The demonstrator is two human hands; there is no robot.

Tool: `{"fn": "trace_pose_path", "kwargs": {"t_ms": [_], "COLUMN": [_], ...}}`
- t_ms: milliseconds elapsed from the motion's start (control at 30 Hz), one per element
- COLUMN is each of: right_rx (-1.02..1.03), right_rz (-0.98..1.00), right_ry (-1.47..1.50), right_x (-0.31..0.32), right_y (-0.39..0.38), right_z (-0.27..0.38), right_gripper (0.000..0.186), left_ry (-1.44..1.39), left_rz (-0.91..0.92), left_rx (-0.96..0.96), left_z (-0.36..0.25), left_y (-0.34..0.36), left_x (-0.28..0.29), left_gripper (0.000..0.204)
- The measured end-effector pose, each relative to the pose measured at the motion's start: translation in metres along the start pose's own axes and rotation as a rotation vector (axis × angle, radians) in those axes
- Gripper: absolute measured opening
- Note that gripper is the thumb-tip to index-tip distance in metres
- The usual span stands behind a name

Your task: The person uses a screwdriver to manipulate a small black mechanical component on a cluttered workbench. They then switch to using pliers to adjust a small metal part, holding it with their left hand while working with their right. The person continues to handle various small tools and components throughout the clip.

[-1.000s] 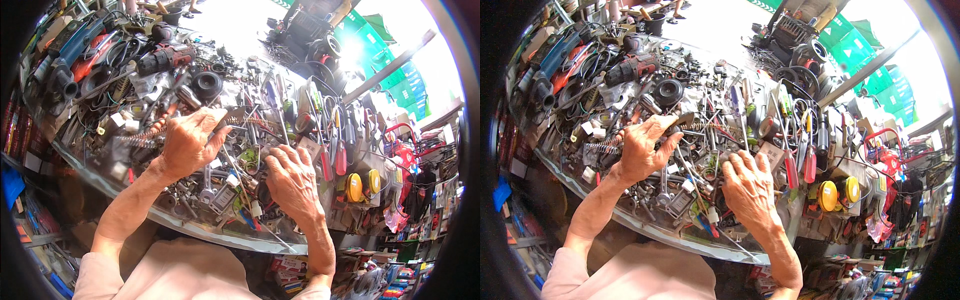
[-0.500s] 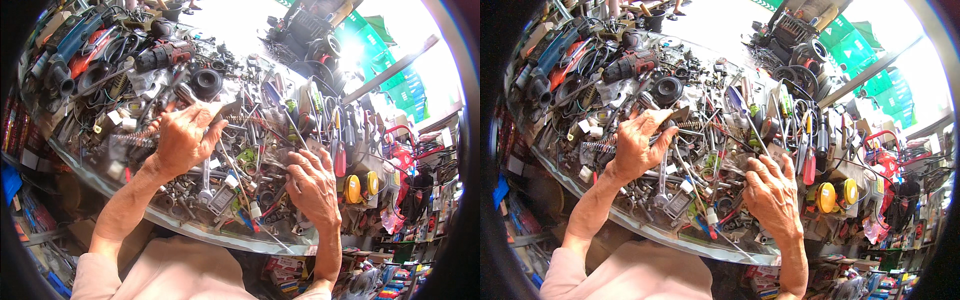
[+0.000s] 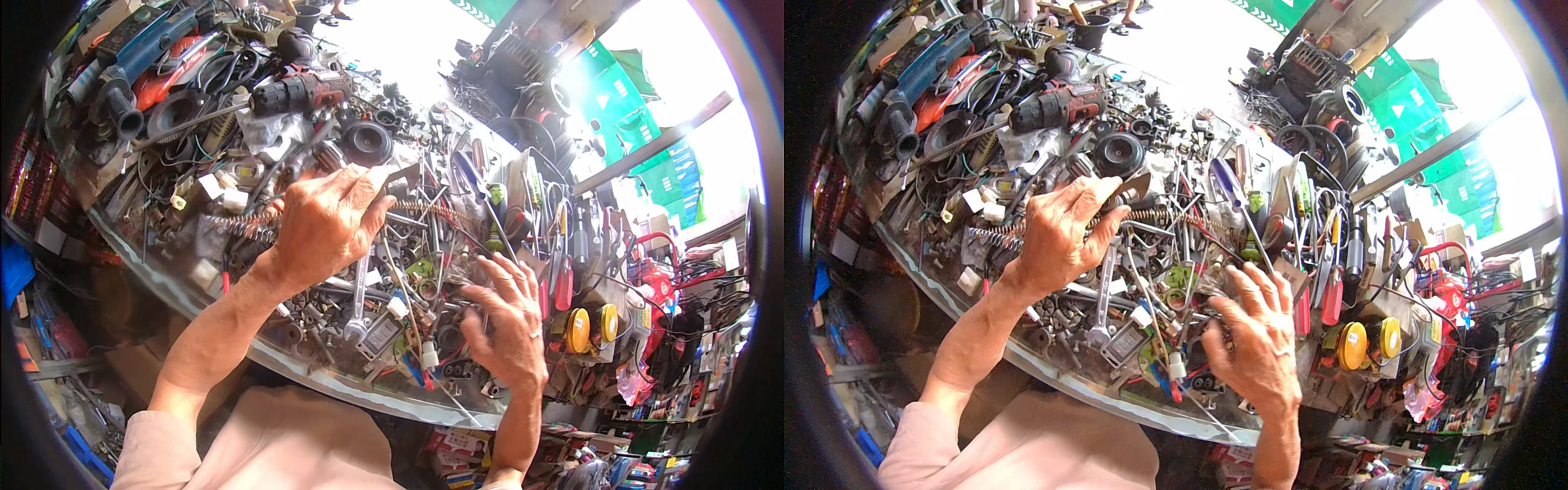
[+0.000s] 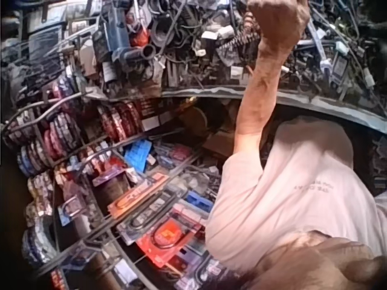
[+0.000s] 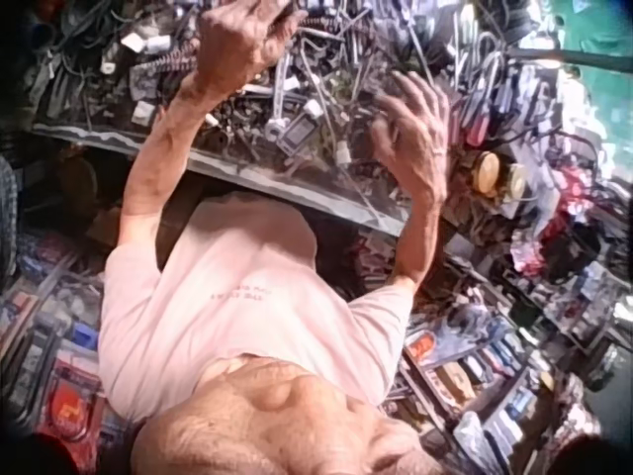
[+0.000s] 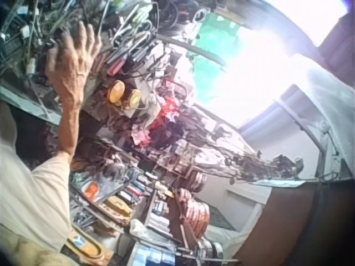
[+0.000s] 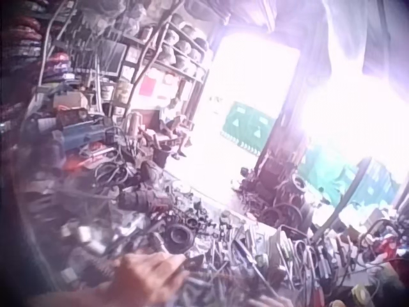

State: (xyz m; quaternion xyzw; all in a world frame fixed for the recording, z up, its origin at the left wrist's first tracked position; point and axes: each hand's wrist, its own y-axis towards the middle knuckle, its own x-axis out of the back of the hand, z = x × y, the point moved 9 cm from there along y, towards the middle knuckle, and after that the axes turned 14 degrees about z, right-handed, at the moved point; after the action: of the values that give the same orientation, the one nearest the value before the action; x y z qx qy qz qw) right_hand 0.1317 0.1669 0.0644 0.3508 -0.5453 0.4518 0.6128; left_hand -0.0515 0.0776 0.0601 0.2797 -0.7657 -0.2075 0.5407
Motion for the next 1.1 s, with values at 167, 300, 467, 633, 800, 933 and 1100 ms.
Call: {"fn": "trace_pose_path", "kwargs": {"t_ms": [167,300,467,633,800,933,1100], "right_rx": [-0.003,-0.032,-0.081,-0.034,0.043,0.026,-0.109], "right_rz": [-0.037,-0.052,0.061,0.164,0.206,-0.082,-0.299], "right_ry": [-0.058,-0.099,-0.281,-0.296,-0.145,0.204,0.37], "right_x": [-0.011,-0.008,-0.021,-0.025,-0.025,-0.006,0.014], "right_y": [0.018,0.018,0.027,0.034,0.041,0.025,0.005], "right_z": [0.004,0.0,0.002,0.005,0.002,-0.015,-0.029], "right_gripper": [0.017,0.013,0.015,0.019,0.022,0.02,0.015], "left_ry": [0.014,-0.002,-0.004,0.02,0.024,0.004,-0.041], "left_rz": [-0.013,-0.021,0.015,0.021,-0.021,-0.018,-0.055], "left_rx": [-0.016,-0.004,0.018,0.002,0.003,0.021,0.037], "left_z": [0.002,0.003,0.005,0.002,0.004,0.006,0.01], "left_y": [-0.001,-0.001,-0.003,-0.002,-0.001,-0.001,0.001], "left_x": [-0.005,-0.003,-0.005,-0.003,0.0,0.001,0.01], "left_gripper": [0.029,0.029,0.031,0.031,0.025,0.028,0.027]}}
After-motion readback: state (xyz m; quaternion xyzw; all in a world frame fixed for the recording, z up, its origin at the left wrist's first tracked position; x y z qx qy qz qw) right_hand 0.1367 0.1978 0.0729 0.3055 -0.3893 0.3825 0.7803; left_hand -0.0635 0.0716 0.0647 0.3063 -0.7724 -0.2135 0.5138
